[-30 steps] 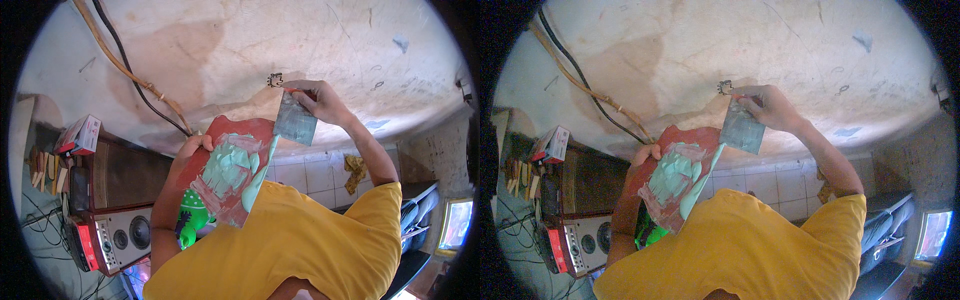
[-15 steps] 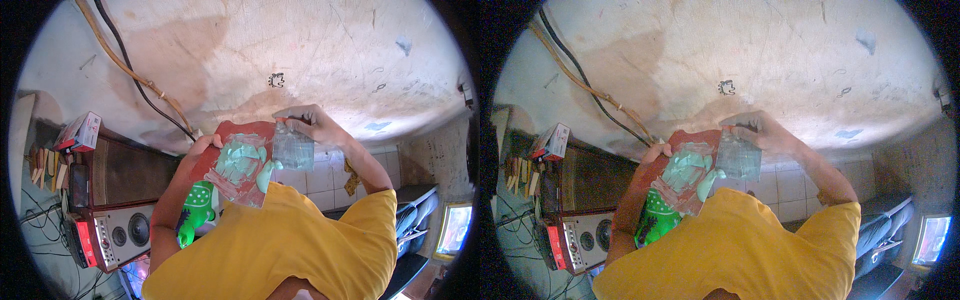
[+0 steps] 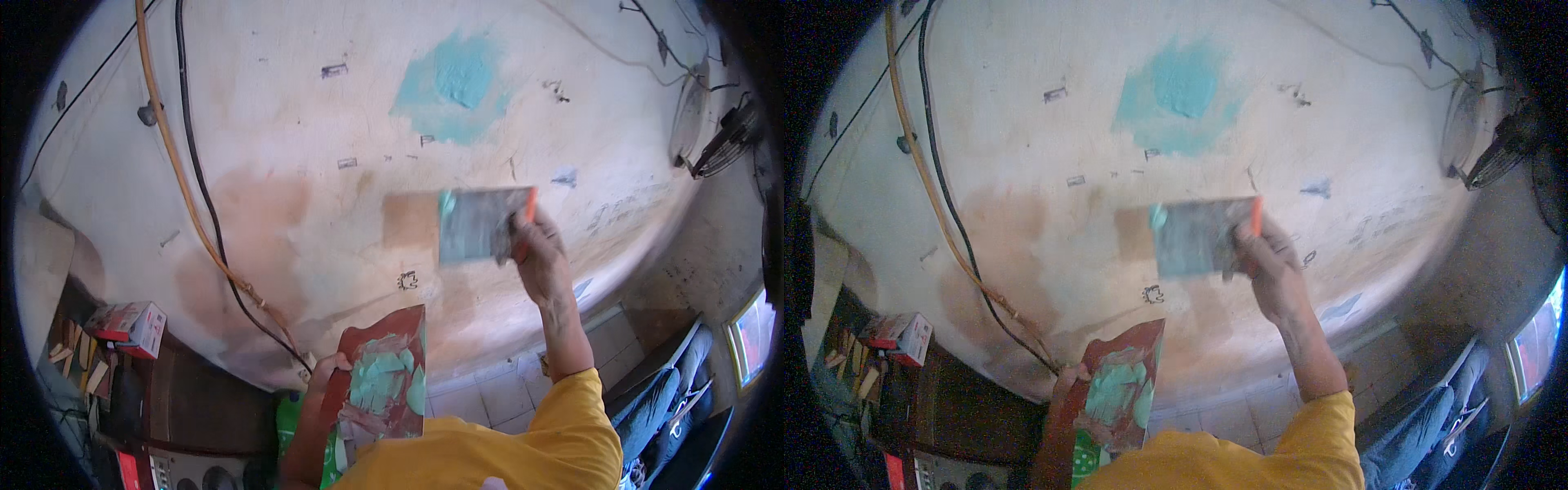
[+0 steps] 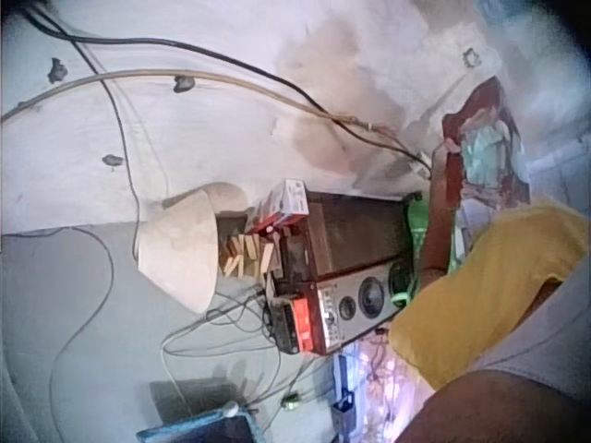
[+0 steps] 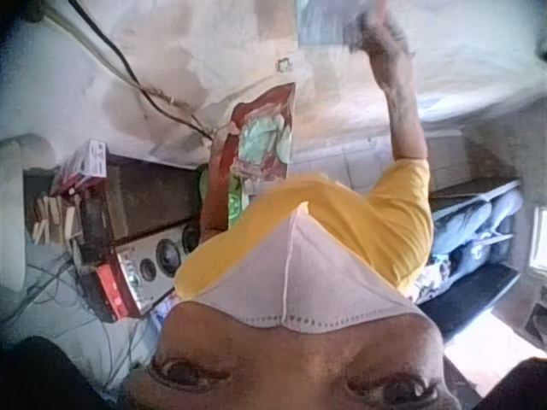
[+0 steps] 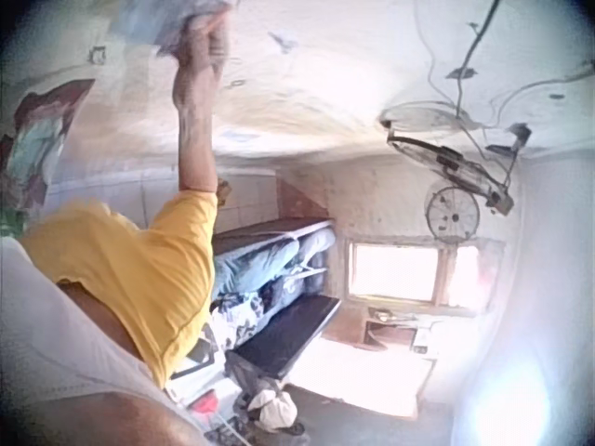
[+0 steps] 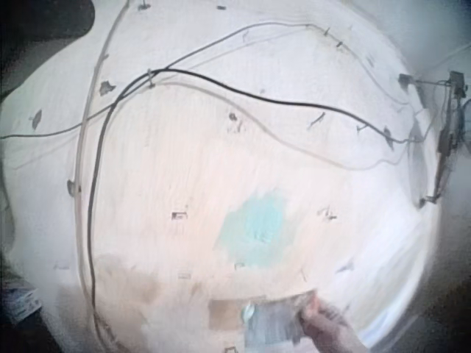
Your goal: The person applies a green paste to a wall using a putty knife and then smooths the area with the blade.
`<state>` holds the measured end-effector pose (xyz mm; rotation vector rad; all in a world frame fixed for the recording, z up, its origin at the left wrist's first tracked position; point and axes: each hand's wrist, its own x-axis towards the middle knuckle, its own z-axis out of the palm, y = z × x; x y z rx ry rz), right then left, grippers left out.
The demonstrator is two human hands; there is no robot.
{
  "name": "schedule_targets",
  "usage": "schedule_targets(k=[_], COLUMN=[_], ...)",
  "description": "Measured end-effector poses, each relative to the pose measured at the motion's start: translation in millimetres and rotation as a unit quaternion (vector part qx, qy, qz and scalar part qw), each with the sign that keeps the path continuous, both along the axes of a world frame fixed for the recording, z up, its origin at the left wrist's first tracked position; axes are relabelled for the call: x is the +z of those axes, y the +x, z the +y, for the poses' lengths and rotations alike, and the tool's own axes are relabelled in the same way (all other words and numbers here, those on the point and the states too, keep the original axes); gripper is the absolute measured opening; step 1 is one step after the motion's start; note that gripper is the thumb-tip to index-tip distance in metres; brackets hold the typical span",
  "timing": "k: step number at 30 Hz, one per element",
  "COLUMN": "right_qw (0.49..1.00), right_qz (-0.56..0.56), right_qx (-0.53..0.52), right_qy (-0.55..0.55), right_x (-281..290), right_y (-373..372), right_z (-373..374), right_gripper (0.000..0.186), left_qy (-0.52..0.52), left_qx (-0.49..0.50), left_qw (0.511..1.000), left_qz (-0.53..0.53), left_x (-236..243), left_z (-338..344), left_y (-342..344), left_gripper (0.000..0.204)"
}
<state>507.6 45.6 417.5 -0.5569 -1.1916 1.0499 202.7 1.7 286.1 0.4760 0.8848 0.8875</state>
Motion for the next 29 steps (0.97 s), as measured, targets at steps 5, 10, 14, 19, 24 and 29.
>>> schedule_targets(k=[5,10,14,19,24,29], right_qw=[0.94,0.672,0.526,0.473,0.491,0.504], right_qz=[0.009,-0.222,-0.342,-0.355,-0.347,-0.339], right_qx=[-0.231,-0.513,-0.566,-0.596,-0.6,-0.593], right_qy=[0.25,0.485,0.535,0.544,0.528,0.529], right_x=[42,64,59,34,23,7], right_y=[2,16,15,16,5,-11], right_z=[8,32,42,68,87,100], right_gripper=[0.025,0.026,0.037,0.031,0.034,0.033], left_qy=[0.05,0.103,0.103,0.146,0.068,0.053], left_qx=[0.011,-0.022,-0.051,0.135,0.058,0.015], left_qw=[0.998,0.98,0.949,0.979,0.995,0.989], left_qz=[-0.027,-0.169,-0.293,-0.047,-0.052,-0.139], left_x=[-30,-56,-98,-51,-40,-86], left_z=[-6,-3,8,-12,-13,-4], left_y=[-12,-14,-26,18,11,-1], left_gripper=[0.04,0.042,0.04,0.018,0.042,0.049])
